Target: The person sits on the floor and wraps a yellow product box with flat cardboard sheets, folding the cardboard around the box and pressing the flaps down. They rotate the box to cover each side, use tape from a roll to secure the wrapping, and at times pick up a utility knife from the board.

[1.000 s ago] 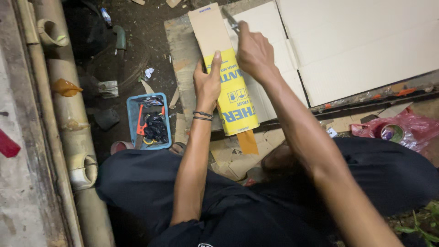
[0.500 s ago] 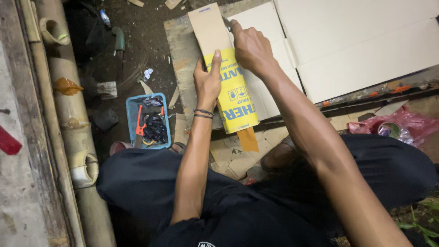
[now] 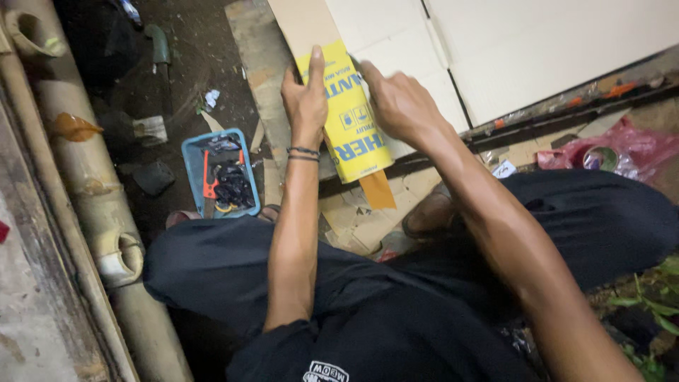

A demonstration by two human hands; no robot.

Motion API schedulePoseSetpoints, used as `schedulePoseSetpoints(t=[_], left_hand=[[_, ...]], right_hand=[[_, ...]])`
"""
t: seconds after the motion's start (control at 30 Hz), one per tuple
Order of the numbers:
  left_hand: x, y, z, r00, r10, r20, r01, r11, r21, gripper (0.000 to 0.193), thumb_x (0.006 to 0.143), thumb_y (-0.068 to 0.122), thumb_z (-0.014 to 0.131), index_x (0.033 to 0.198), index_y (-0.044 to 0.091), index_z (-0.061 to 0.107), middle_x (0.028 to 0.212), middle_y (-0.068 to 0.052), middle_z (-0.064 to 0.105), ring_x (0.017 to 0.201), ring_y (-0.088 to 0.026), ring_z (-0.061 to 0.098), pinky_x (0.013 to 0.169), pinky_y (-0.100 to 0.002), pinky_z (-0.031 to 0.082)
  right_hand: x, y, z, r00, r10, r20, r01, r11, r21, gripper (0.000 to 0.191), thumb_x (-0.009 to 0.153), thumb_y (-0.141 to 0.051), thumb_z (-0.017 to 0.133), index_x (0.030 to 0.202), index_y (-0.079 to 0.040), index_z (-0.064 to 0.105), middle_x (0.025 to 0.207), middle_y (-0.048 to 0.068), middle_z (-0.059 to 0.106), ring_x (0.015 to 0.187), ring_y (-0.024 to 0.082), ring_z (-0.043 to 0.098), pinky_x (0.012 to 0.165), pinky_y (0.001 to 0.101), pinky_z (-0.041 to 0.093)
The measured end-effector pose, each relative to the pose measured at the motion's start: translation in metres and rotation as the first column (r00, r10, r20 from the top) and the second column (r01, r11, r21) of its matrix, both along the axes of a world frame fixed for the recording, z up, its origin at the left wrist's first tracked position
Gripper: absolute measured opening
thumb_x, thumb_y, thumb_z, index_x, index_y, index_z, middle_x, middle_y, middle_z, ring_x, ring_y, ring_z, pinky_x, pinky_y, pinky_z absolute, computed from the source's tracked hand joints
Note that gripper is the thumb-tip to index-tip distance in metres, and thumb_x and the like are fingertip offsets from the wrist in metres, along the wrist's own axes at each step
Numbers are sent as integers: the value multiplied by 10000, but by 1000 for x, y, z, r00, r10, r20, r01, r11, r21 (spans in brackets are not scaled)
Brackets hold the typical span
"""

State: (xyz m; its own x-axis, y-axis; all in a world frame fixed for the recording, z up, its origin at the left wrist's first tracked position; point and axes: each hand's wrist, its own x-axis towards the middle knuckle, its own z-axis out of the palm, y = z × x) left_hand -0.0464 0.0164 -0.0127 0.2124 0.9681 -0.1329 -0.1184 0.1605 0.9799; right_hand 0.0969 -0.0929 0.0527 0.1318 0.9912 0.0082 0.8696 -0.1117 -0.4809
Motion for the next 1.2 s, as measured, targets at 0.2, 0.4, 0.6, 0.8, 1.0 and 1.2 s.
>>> schedulePoseSetpoints(t=[0.2, 0.4, 0.6, 0.8, 1.0, 1.2], left_hand=[[-3, 1, -8, 998, 12, -65, -12, 1000, 1, 660, 929, 467, 717, 1255, -91, 582, 1094, -164, 750, 974, -204, 718, 852, -344, 593], [-5, -3, -12, 1000, 14, -16, -13, 999, 43, 680, 923, 484, 714, 1248, -105, 614, 1100, -169, 752, 976, -197, 706, 864, -336, 573], [-4, -3, -8, 999, 19, -46, -19, 1000, -5, 619, 933, 443, 714, 1229, -90, 605, 1087, -160, 754, 952, -189, 714, 841, -333, 582], [2, 1, -4, 999, 23, 38, -22, 999, -26, 593, 931, 409, 712, 1241, -84, 601, 1101, -148, 735, 957, -181, 696, 835, -333, 575], [-1, 0, -1, 998, 16, 58, -16, 1000, -12, 575, 956, 391, 707, 1229, -108, 622, 1109, -153, 738, 954, -171, 686, 833, -318, 570], [0, 2, 3, 1000, 13, 28, -11, 998, -70, 597, 938, 400, 709, 1238, -103, 594, 1085, -151, 727, 931, -174, 686, 814, -325, 572]], right_hand=[[-20, -96, 12, 996, 68, 57, -64, 995, -70, 549, 983, -72, 545, 1498, 59, 404, 573, 161, 597, 454, 320, 558, 456, 462, 467], [-36, -176, 12, 998, -37, -44, 26, 973, -231, 682, 930, -70, 587, 1569, -41, 352, 635, 217, 642, 497, 357, 614, 513, 503, 499], [-41, -208, 25, 991, -79, -106, 64, 988, -138, 509, 920, -94, 615, 1417, -72, 508, 756, 238, 681, 635, 424, 658, 550, 528, 507], [-30, -218, 57, 925, -379, -36, 360, 901, -244, 353, 973, -151, 558, 1313, -54, 564, 639, 232, 656, 571, 398, 668, 544, 529, 528], [11, -152, 12, 741, -587, -325, 666, 703, 250, 171, 1149, -144, 491, 1169, 17, 546, 904, 199, 612, 809, 338, 638, 731, 469, 499], [81, -43, -66, 611, -786, -96, 772, 565, 293, 218, 1044, -195, 619, 1174, -22, 643, 1169, 211, 554, 1050, 371, 446, 928, 523, 363]])
